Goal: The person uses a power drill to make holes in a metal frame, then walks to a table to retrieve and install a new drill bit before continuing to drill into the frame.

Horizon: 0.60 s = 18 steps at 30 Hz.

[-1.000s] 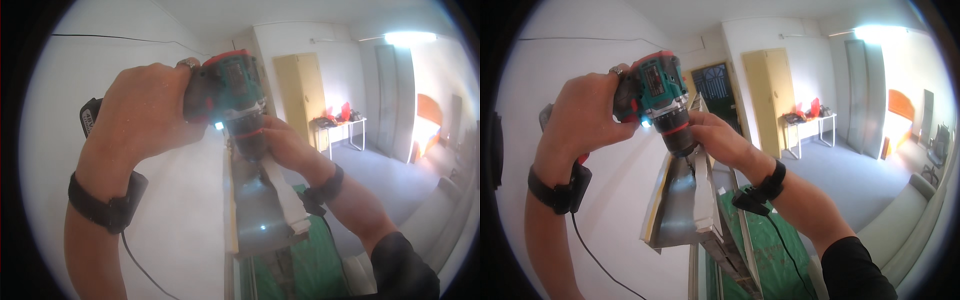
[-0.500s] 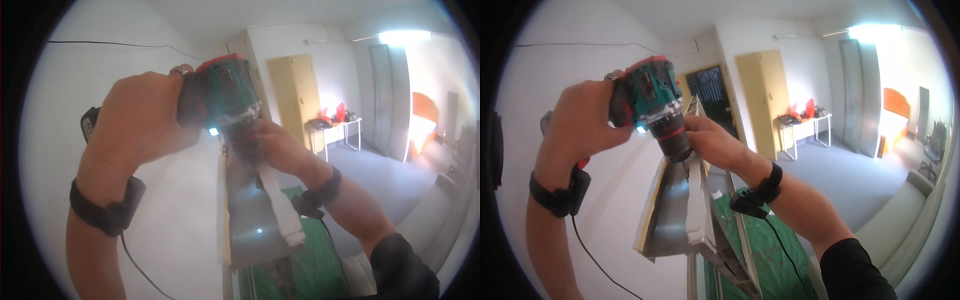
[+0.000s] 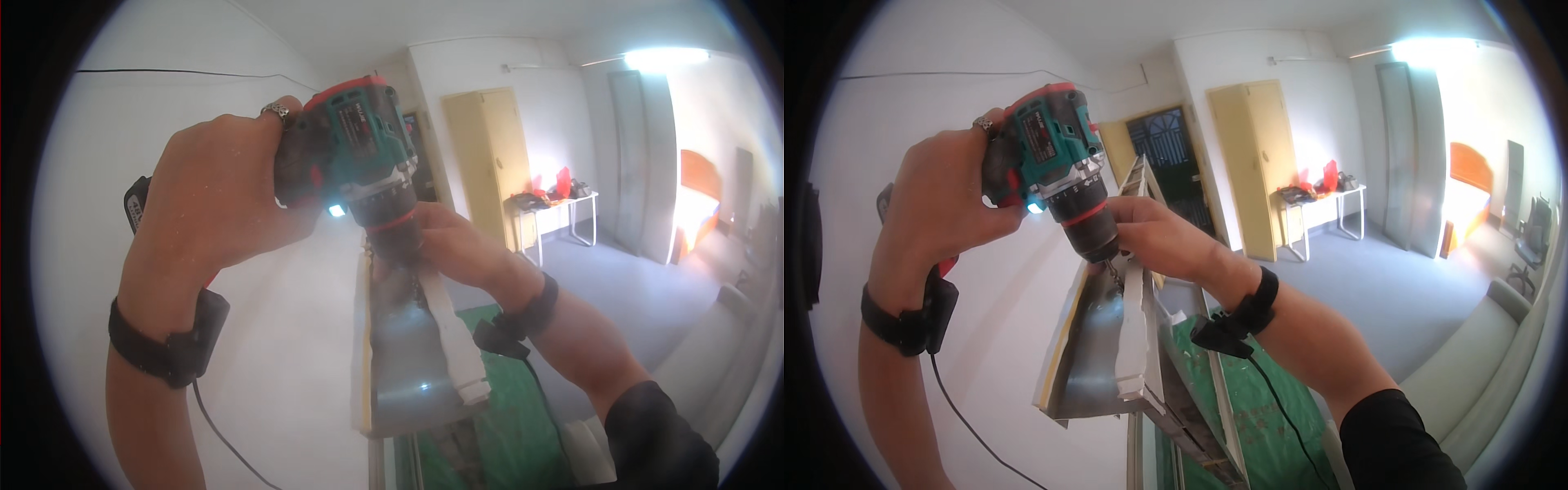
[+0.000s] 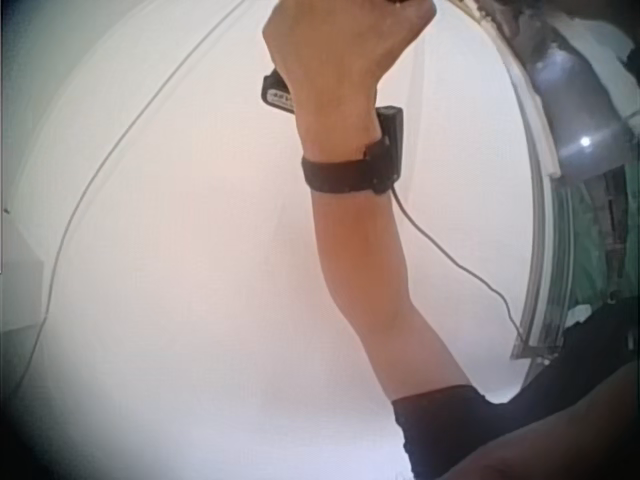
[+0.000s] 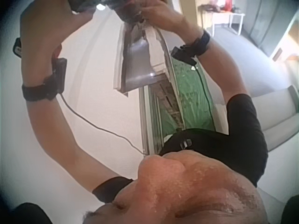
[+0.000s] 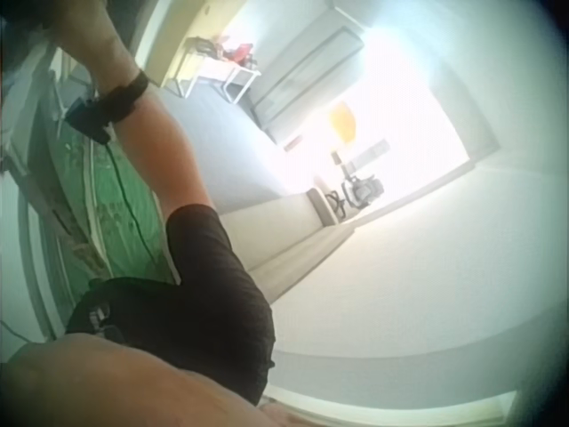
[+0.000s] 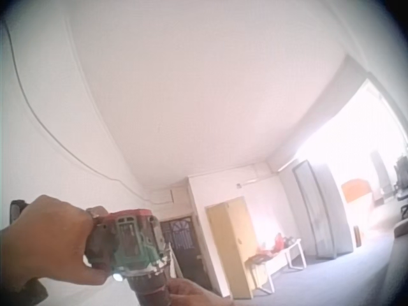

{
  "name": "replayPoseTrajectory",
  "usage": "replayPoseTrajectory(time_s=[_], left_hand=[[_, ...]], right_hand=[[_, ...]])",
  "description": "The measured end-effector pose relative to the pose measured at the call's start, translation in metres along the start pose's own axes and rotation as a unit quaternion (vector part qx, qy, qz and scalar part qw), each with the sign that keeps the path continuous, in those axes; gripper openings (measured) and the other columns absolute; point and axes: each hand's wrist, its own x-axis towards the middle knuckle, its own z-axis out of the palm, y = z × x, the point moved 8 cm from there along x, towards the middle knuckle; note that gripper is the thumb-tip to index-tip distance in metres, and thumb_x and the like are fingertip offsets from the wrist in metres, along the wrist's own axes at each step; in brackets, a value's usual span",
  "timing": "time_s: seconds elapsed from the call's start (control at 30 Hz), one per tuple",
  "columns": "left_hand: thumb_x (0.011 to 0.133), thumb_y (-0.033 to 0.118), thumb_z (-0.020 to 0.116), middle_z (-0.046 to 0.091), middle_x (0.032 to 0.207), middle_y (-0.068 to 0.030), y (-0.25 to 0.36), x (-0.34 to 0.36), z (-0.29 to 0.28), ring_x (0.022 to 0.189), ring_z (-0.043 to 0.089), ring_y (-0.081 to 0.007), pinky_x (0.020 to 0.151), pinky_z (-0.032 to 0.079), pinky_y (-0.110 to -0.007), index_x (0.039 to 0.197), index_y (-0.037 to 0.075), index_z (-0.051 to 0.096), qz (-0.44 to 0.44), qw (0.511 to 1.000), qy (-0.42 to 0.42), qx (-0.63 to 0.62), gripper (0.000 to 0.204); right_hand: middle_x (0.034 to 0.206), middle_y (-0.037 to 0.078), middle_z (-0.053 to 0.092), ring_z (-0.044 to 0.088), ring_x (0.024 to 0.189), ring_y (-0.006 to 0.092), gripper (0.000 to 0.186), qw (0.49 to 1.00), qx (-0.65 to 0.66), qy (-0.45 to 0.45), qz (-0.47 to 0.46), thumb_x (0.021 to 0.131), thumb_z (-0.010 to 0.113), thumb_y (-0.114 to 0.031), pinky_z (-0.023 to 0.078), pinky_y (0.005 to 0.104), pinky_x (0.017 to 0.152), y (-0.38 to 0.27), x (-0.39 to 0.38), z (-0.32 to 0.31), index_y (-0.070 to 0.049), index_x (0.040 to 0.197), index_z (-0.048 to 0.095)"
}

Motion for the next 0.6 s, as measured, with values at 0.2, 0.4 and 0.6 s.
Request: replayPoseTrajectory(time_s=[0.2, 0.4, 0.6], left_hand=[[0.065, 0.026, 0.075, 0.067, 0.066, -0.0144, -0.012, 0.0, 0.006, 0.062, 0.068, -0.0318, 0.063, 0.056, -0.037, 0.103, 0.001, 0.068, 0.012, 1.0, 0.012, 0.007, 0.046], [0.066, 0.026, 0.074, 0.066, 0.065, -0.0131, -0.01, -0.005, 0.004, 0.061, 0.067, -0.0305, 0.061, 0.056, -0.037, 0.096, 0.001, 0.067, 0.009, 1.0, 0.023, 0.001, 0.039], [0.066, 0.028, 0.075, 0.066, 0.065, -0.0135, -0.01, -0.002, 0.001, 0.061, 0.067, -0.0307, 0.062, 0.056, -0.037, 0.093, 0.001, 0.068, 0.01, 1.0, 0.005, -0.005, 0.038]], right_hand=[[0.095, 0.006, 0.068, 0.064, 0.089, 0.013, 0.022, 0.999, -0.032, -0.036, -0.023, 0.097, 0.048, -0.008, 0.05, 0.0296, 0.088, 0.006, 0.01, 0.004, 0.001, 0.111, 0.063], [0.094, 0.006, 0.067, 0.064, 0.089, 0.0134, 0.023, 0.999, -0.02, -0.02, -0.023, 0.097, 0.048, -0.007, 0.05, 0.0296, 0.088, 0.006, 0.011, 0.003, 0.001, 0.112, 0.063], [0.096, 0.006, 0.067, 0.064, 0.09, 0.0129, 0.023, 0.999, -0.027, -0.033, -0.013, 0.099, 0.049, -0.007, 0.05, 0.0288, 0.088, -0.003, 0.007, 0.007, 0.001, 0.115, 0.064]])
